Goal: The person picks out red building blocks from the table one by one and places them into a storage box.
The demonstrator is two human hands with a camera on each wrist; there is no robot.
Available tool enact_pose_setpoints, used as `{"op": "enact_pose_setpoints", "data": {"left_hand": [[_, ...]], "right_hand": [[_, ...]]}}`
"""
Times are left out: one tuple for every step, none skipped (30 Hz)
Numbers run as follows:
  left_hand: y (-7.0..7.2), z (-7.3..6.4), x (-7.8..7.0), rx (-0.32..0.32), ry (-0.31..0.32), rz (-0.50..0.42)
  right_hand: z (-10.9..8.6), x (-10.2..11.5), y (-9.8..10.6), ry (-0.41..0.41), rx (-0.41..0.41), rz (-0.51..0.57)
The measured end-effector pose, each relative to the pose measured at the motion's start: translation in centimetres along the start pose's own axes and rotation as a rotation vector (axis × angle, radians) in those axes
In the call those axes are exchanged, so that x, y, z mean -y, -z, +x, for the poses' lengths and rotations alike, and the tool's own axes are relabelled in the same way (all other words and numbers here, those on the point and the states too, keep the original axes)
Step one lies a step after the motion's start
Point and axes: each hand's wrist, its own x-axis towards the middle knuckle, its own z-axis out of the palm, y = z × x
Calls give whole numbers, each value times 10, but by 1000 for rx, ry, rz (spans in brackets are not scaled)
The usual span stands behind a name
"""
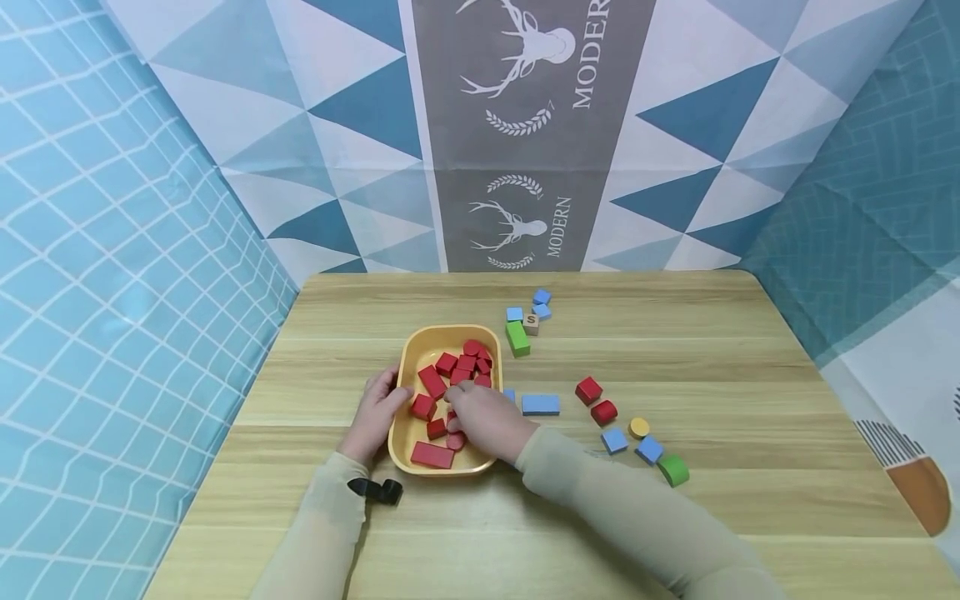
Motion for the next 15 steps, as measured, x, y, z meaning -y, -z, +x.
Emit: {"op": "enact_pose_setpoints", "data": {"left_hand": [[0, 0, 0, -1, 0, -1], [0, 0, 0, -1, 1, 0], [0, 0, 0, 0, 3, 1], [0, 0, 0, 0, 5, 2], [0, -1, 0, 1, 7, 2], [-1, -1, 0, 3, 7, 3], [-1, -1, 0, 4, 8, 4], [-1, -1, 0, 4, 8, 5], [-1, -1, 0, 4, 7, 6], [-1, 0, 0, 3, 7, 4], [-1, -1, 0, 1, 5, 5], [-1, -1, 0, 0, 4, 4], [-1, -1, -1, -2, 3, 4], [-1, -1, -1, -3, 3, 3], [-1, -1, -1, -3, 3, 2]], "right_hand": [[0, 1, 0, -2, -6, -14], [1, 1, -1, 4, -12, -33], [1, 1, -1, 11, -16, -50], [2, 1, -2, 27, -23, -80], [2, 0, -4, 45, -25, -112], [2, 0, -5, 61, -31, -137], [2, -1, -6, 75, -37, -160], [2, -1, -8, 86, -44, -181], [2, -2, -9, 96, -51, -200], [2, -2, -10, 102, -56, -219], [2, -2, -11, 100, -58, -229], [2, -2, -11, 91, -62, -229], [2, -1, -12, 81, -60, -233], [2, -1, -12, 71, -58, -236], [3, 0, -12, 59, -53, -241]]}}
